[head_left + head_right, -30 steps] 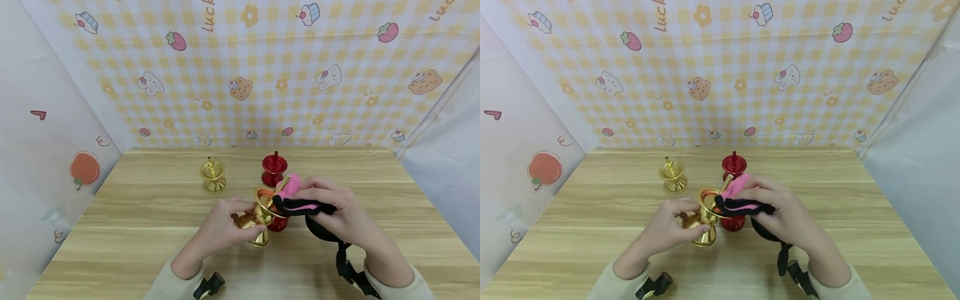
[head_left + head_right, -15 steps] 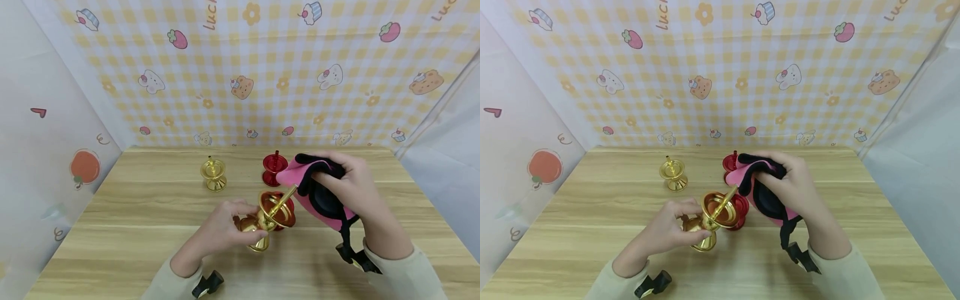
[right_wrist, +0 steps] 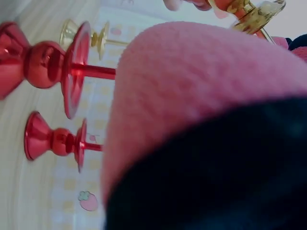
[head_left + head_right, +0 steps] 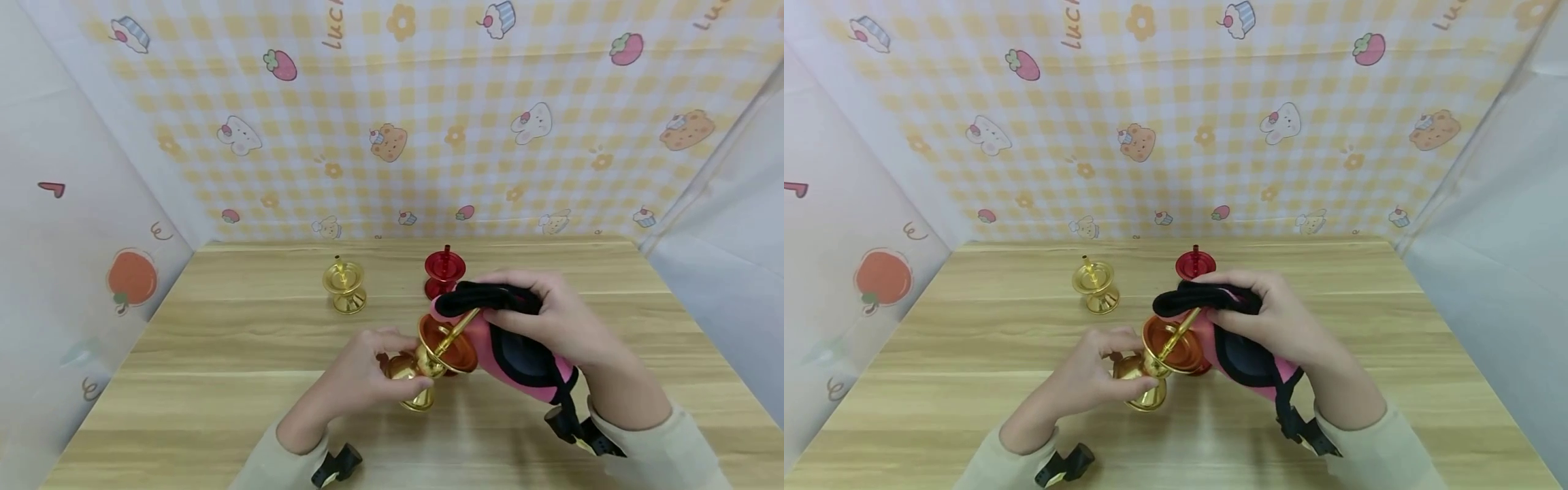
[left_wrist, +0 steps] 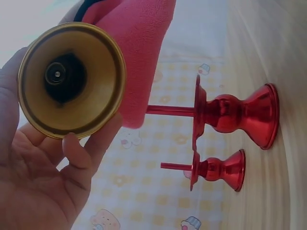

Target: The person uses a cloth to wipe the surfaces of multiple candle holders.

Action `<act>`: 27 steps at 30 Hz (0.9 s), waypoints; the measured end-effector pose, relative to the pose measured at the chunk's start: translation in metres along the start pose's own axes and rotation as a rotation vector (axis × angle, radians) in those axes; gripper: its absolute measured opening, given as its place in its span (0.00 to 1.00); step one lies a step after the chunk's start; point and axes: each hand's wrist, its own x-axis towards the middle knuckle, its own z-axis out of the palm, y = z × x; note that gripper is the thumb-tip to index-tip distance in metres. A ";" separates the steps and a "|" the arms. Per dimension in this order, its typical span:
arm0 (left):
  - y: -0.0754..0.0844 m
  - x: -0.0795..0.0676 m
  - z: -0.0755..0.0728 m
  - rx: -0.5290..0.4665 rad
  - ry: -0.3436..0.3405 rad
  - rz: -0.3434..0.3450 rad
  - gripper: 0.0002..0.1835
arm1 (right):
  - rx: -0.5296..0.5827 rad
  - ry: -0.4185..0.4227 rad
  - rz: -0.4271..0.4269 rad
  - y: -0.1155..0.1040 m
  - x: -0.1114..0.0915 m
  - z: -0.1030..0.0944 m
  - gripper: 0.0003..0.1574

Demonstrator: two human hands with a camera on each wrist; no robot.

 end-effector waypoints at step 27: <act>-0.012 0.002 0.002 0.011 0.173 0.019 0.20 | 0.312 0.167 0.074 0.016 -0.012 0.011 0.23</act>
